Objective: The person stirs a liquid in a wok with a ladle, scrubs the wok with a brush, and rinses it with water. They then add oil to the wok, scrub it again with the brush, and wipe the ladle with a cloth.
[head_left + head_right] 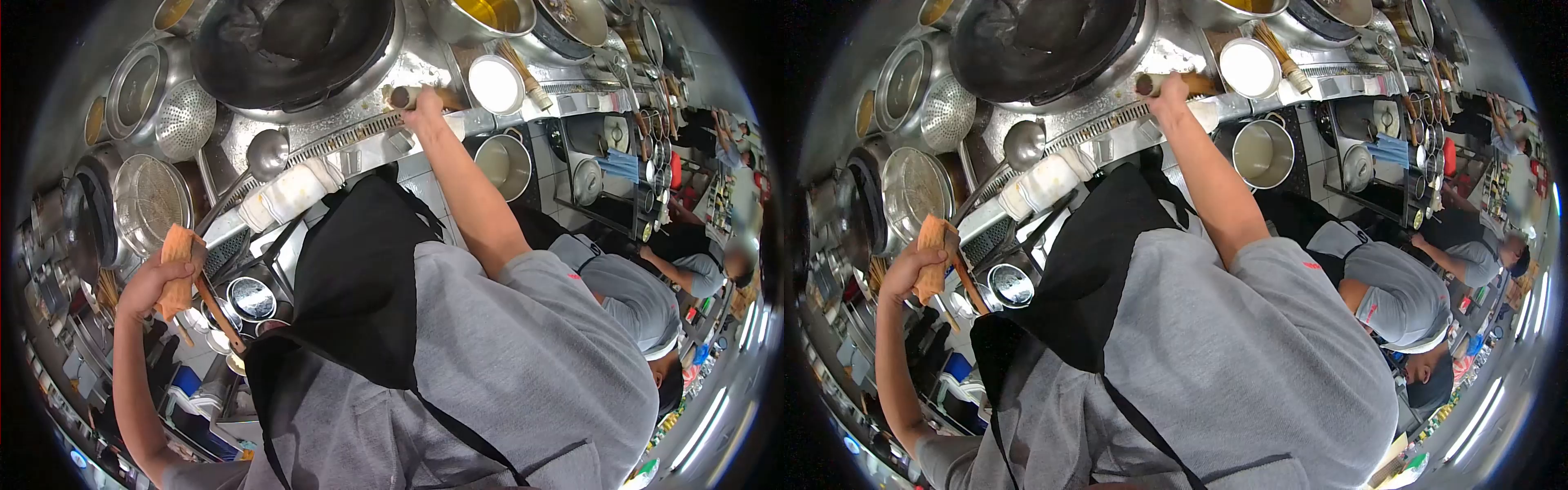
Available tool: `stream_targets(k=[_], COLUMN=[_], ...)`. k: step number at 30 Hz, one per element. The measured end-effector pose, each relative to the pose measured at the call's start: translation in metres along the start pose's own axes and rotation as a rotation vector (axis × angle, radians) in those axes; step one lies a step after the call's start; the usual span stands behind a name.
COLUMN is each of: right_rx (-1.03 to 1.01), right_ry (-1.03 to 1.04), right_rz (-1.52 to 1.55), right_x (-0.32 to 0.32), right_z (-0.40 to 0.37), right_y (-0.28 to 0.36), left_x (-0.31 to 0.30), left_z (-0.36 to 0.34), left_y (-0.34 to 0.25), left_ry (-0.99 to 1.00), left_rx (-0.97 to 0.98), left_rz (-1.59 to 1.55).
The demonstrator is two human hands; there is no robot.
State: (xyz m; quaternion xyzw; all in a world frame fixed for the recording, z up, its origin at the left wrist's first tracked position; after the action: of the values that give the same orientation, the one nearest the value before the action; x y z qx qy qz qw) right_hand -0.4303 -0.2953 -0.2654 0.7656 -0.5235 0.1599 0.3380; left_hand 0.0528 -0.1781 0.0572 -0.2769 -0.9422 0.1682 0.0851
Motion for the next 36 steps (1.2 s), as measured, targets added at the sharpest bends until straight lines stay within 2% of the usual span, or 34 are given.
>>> stream_targets(k=[3,7,9,12,13,15,16,19,21,23,24,27,31,33,34,36], right_rx=[0.001,0.118,0.006,0.0,-0.135,-0.054,-0.028,-0.168,-0.21,-0.052,-0.122,0.141,0.078,0.041,-0.033,0.017], right_ry=[-0.061,0.052,0.109,-0.029,-0.043,-0.01,-0.022,0.051,0.095,-0.01,0.009,-0.05,0.091,0.011,0.035,0.012], right_rz=[-0.035,-0.087,-0.321,-0.052,-0.081,0.088,0.064,-0.292,-0.38,-0.245,-0.243,-0.237,-0.255,0.056,0.076,0.138], right_x=[-0.002,0.025,0.02,-0.016,-0.015,-0.002,0.017,0.062,0.048,0.034,-0.001,0.024,0.036,0.006,-0.006,0.005], right_z=[-0.01,-0.023,-0.002,0.026,0.02,0.011,-0.01,-0.034,0.005,0.009,0.053,-0.034,-0.035,0.0,0.022,0.014], right_y=[-0.026,-0.027,-0.003,0.001,-0.007,-0.029,-0.031,-0.018,-0.008,-0.002,-0.015,-0.042,-0.015,-0.006,-0.012,-0.034], left_x=[-0.001,-0.007,-0.004,-0.007,-0.009,-0.009,-0.008,-0.006,-0.004,-0.004,-0.005,-0.006,-0.006,-0.009,-0.009,-0.002], left_z=[0.001,0.003,0.003,0.004,0.005,0.005,0.003,0.001,0.0,0.001,0.002,0.004,0.004,0.005,0.006,0.004], left_y=[-0.01,-0.006,-0.008,-0.006,-0.006,-0.008,-0.008,-0.011,-0.014,-0.015,-0.014,-0.015,-0.02,-0.025,-0.028,-0.036], left_ry=[0.0,-0.005,-0.029,-0.04,-0.039,-0.041,-0.043,-0.053,-0.084,-0.098,-0.097,-0.098,-0.065,-0.054,-0.051,-0.066], left_rx=[0.004,-0.042,-0.029,-0.029,-0.032,-0.029,-0.034,-0.034,-0.025,-0.022,-0.022,-0.016,-0.035,-0.055,-0.061,-0.062], left_rz=[0.002,0.01,-0.014,-0.033,-0.034,-0.052,-0.063,-0.097,-0.094,-0.083,-0.075,-0.051,-0.023,0.016,0.033,0.027])
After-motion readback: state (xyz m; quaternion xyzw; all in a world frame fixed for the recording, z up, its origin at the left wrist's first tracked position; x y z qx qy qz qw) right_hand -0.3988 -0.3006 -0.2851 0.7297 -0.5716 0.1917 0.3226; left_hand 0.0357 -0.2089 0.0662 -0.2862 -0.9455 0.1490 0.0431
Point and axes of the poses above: each hand's wrist, its own z-axis towards the middle knuckle, its own x-axis out of the palm, y = z × x, the point moved 6 cm from there along z, towards the middle knuckle, and after that the axes turned 11 degrees about y, right-handed, at the moved point
